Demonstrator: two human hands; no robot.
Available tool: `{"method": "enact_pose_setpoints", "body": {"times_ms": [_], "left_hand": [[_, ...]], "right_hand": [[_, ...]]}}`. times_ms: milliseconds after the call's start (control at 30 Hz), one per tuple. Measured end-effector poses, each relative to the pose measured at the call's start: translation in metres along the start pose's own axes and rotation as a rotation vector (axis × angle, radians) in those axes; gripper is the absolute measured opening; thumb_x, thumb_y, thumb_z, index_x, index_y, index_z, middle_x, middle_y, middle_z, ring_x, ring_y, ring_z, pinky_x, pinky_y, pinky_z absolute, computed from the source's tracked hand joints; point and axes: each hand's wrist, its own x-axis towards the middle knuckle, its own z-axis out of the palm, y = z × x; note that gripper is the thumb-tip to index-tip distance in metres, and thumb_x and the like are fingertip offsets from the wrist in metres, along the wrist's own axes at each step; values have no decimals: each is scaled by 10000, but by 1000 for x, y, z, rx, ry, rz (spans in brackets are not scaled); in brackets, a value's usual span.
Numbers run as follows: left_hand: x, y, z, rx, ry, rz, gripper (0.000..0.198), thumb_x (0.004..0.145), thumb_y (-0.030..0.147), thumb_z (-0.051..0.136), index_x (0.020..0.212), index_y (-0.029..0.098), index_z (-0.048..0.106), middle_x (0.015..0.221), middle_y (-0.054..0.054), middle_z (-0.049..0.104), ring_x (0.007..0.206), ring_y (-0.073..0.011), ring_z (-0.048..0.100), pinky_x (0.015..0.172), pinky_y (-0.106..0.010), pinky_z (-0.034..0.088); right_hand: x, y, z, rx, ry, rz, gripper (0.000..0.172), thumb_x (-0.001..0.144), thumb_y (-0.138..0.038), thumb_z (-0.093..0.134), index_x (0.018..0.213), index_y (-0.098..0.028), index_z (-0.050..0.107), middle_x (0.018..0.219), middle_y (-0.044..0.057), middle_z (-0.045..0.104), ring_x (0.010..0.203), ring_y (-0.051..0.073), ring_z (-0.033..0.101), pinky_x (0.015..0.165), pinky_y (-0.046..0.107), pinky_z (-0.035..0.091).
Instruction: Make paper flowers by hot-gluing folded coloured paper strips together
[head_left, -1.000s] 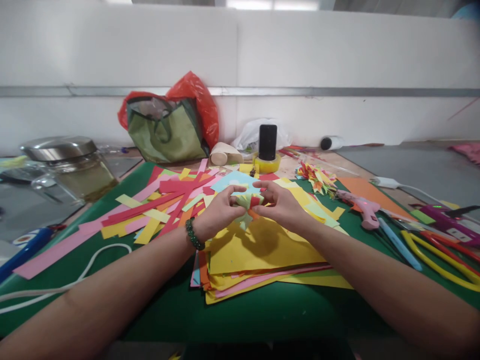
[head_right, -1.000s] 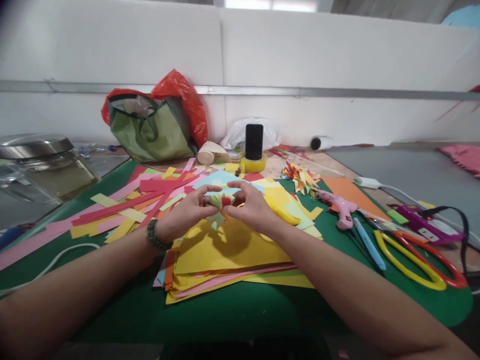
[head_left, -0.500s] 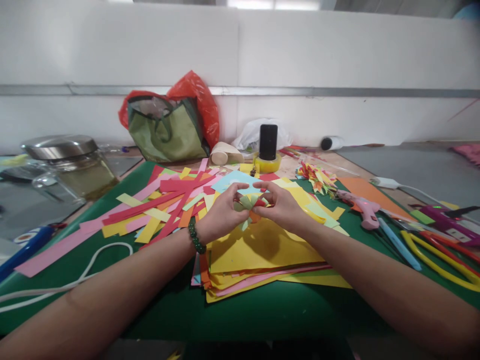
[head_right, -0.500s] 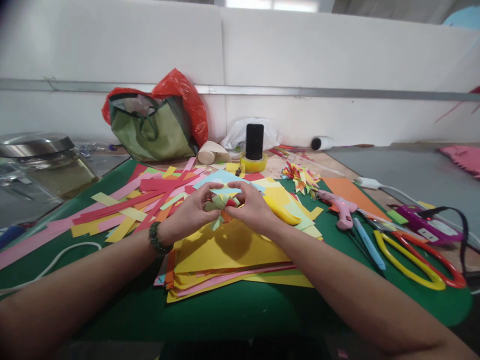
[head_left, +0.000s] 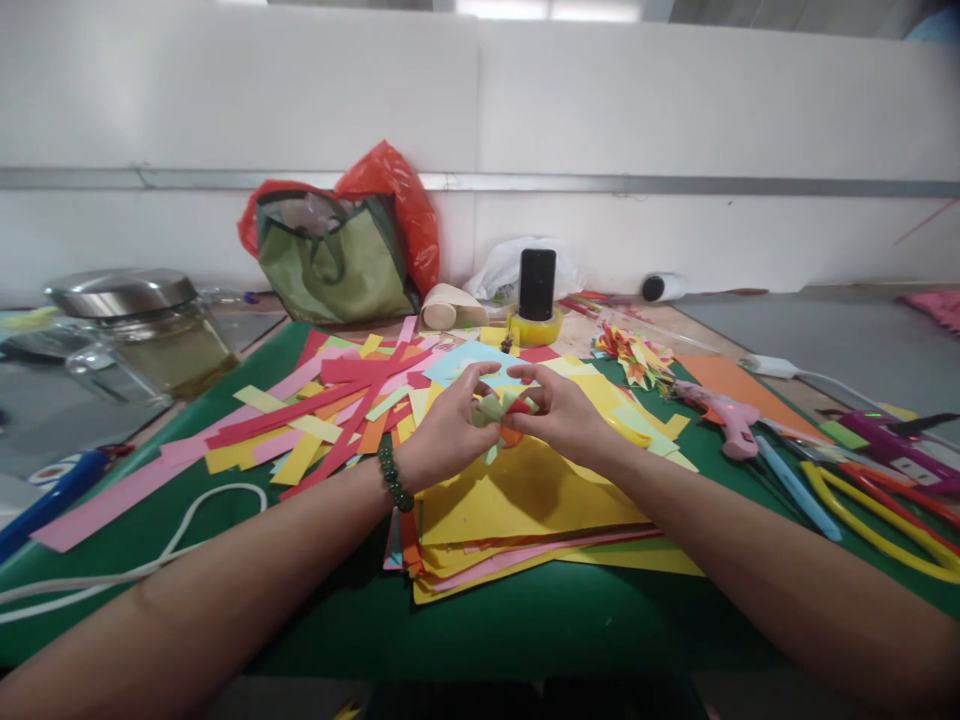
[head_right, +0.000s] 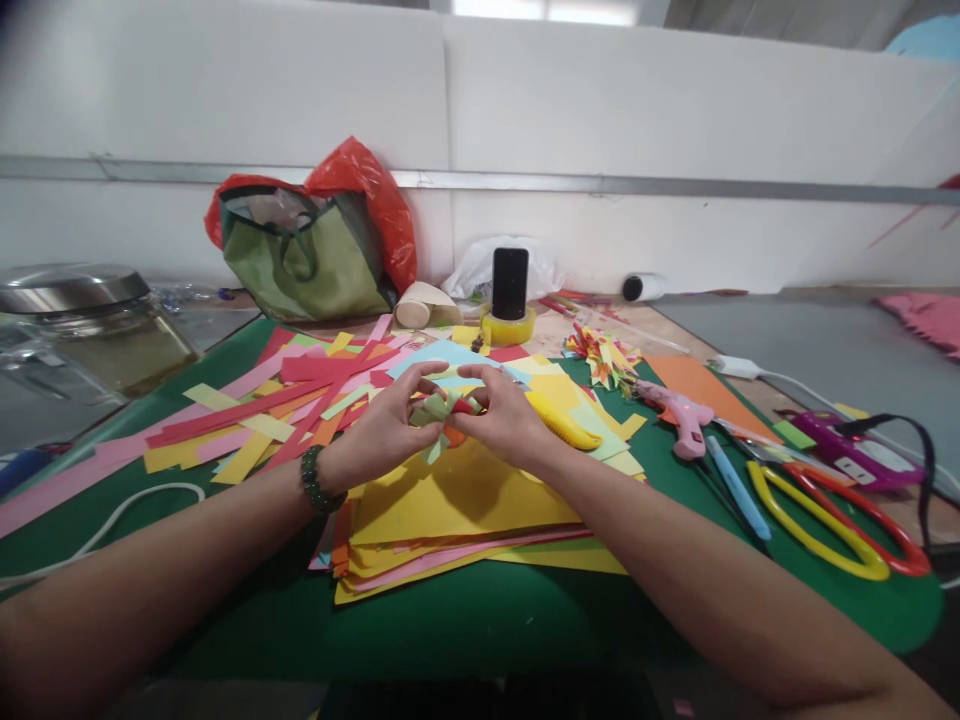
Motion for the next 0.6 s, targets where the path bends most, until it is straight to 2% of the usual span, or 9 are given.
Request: {"method": "enact_pose_setpoints", "body": {"times_ms": [167,300,600], "left_hand": [[0,3,0,51,-4,4,600,651,148,598,1230,166,441,1013,-63,569,838,-168,586,735,-304,480],[0,3,-2,76,-5,18,616,643,138,620,1233,188,453,1123,-85,574,955,-200,570,775,-312,476],[-2,1,-1,85,-29,16,705,638,88,606,1314,174,423,1101,-94,588,894,-185,587,741,-300,490]], "right_hand": [[-2,-6,-1,-35,-3,31,570,659,-240,679,1191,-153,494,708,-25,603,669,155,605,603,286,467],[-4,-11,-4,-33,-59,48,630,640,-154,634,1250,-157,475,685,-41,596,701,168,624,632,292,471],[-4,-10,-4,-60,-65,42,594,645,-162,600,1227,-121,490,590,-75,516,560,113,514,517,240,369]]}}
